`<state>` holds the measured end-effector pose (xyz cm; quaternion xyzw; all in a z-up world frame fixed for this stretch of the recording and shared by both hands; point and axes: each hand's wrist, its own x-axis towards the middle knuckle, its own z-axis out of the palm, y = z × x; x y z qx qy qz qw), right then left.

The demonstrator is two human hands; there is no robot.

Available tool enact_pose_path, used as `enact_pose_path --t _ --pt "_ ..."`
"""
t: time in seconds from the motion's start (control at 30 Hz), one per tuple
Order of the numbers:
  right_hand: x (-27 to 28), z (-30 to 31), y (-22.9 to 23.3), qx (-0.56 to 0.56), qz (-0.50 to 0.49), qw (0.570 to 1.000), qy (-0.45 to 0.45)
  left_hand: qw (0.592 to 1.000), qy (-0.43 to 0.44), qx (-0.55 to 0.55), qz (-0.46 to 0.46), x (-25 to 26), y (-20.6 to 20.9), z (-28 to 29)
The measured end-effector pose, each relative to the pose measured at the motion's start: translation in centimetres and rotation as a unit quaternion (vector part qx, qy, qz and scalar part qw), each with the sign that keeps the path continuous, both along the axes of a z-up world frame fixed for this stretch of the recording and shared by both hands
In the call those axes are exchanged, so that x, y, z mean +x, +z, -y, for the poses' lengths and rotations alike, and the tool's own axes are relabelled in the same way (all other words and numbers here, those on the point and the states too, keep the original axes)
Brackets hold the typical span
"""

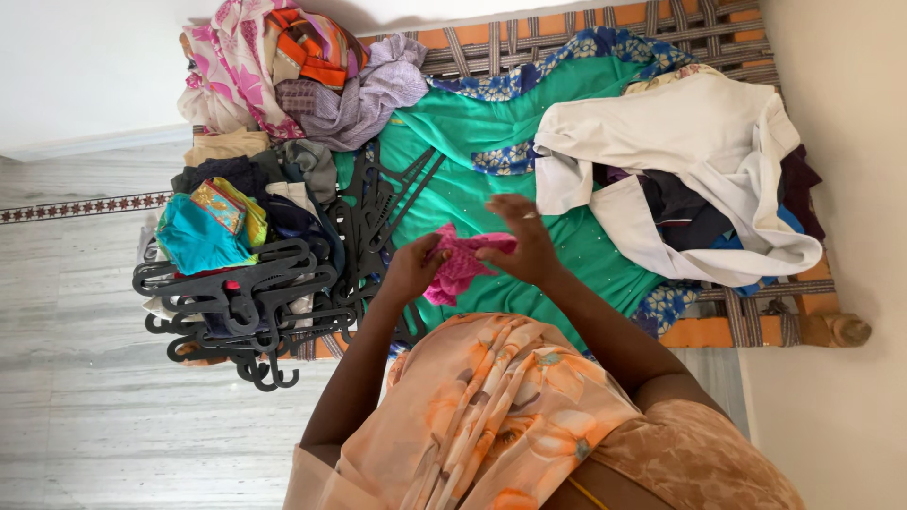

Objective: The person picks up small garments from a pile on a bed and places them onto black plastic hangers. The person handles a yellow-green top, a blue top, and a pink top, placing each on a hanger and adding it to a growing stack of hangers held in the left hand.

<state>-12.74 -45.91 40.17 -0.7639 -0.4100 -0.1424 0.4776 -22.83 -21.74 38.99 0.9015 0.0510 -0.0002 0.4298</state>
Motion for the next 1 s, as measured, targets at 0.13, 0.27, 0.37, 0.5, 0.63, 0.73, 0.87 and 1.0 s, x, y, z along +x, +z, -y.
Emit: enact_pose_path --t 0.13,0.27,0.37,0.5,0.63,0.73,0.87,1.0 --pt "-1.2 -3.0 -1.3 -0.102 -0.194 0.955 0.201 0.995 -0.068 -0.065 -0.021 -0.6 1.2 0.7" --pt "-0.6 -3.6 -5.1 -0.253 -0.21 0.924 0.194 0.999 0.005 -0.031 0.02 -1.1 2.6 0.5" --pt "0.4 -2.3 -7.1 -0.4 -0.255 0.866 0.159 0.994 0.09 -0.054 0.017 -1.4 3.2 -0.7" --pt "2.3 -1.3 -7.7 -0.297 -0.227 0.914 0.156 0.982 0.154 -0.11 0.021 -1.4 2.7 -2.1" --pt "5.7 0.4 -6.7 -0.164 -0.487 0.813 0.273 0.956 0.157 -0.246 0.004 -1.5 0.4 -4.5" --pt "8.6 -1.3 -8.2 -0.177 -0.502 0.802 0.272 0.965 0.105 -0.227 -0.073 1.4 -4.0 -8.1" --pt "13.1 -5.9 -9.7 -0.343 -0.28 0.893 0.083 0.987 0.078 0.066 -0.126 9.5 -9.7 -10.3" --pt "17.0 -8.3 -7.9 -0.311 -0.147 0.938 -0.05 0.993 0.107 -0.03 0.041 16.2 -9.4 -12.0"
